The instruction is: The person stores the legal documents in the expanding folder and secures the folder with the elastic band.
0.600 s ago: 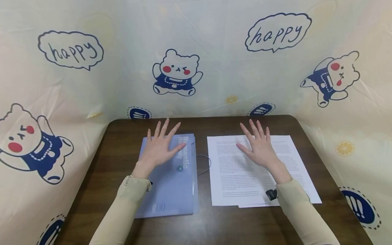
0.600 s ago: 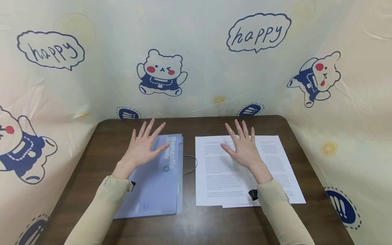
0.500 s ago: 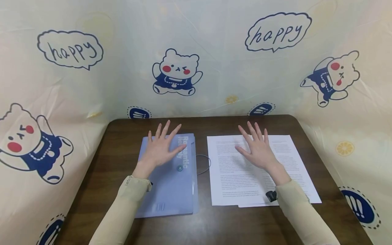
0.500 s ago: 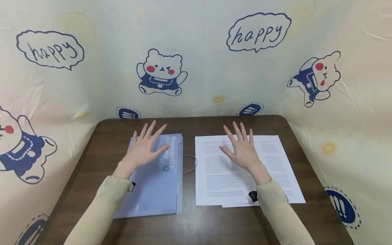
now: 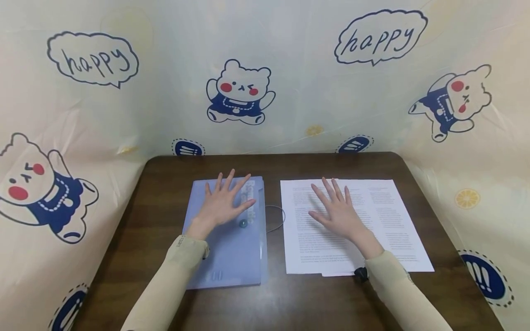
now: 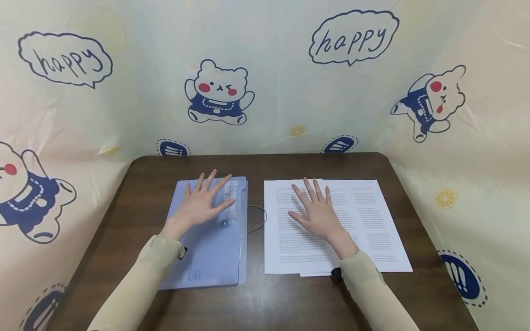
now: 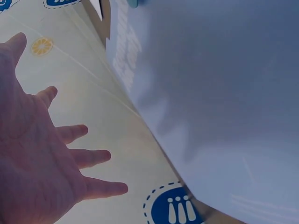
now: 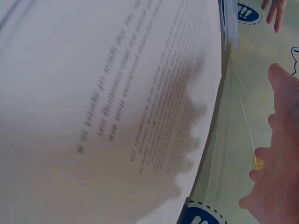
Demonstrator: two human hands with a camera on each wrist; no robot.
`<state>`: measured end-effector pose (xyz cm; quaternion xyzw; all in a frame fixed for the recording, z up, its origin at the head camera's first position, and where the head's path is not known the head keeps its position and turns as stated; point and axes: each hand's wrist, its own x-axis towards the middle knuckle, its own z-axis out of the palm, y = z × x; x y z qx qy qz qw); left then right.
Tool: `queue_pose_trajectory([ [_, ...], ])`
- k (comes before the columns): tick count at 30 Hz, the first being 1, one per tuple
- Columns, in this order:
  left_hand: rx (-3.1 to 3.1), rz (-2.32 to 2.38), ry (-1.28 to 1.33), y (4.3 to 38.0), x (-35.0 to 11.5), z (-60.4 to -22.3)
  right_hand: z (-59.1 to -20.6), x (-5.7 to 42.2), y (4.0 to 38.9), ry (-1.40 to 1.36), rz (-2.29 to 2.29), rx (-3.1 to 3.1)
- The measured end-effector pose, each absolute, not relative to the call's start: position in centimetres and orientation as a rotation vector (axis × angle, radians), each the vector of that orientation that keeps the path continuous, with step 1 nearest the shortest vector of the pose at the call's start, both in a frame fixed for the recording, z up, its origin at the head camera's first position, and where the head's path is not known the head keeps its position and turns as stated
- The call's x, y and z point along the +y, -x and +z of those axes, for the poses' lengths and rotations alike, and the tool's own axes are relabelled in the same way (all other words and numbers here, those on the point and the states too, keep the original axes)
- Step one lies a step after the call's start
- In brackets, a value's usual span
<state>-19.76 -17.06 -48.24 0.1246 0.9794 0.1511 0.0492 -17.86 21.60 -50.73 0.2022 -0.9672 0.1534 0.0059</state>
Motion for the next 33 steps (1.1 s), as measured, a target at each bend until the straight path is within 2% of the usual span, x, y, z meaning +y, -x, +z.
queue_pose_trajectory([
  [13,2.952,0.446,-0.385,21.3,-16.5,-48.9,-52.2,18.1,15.2,-0.843,0.451,-2.951],
  [33,2.899,0.378,-0.377,21.2,-14.7,-50.5,-53.3,12.3,10.0,-1.187,0.414,-3.040],
])
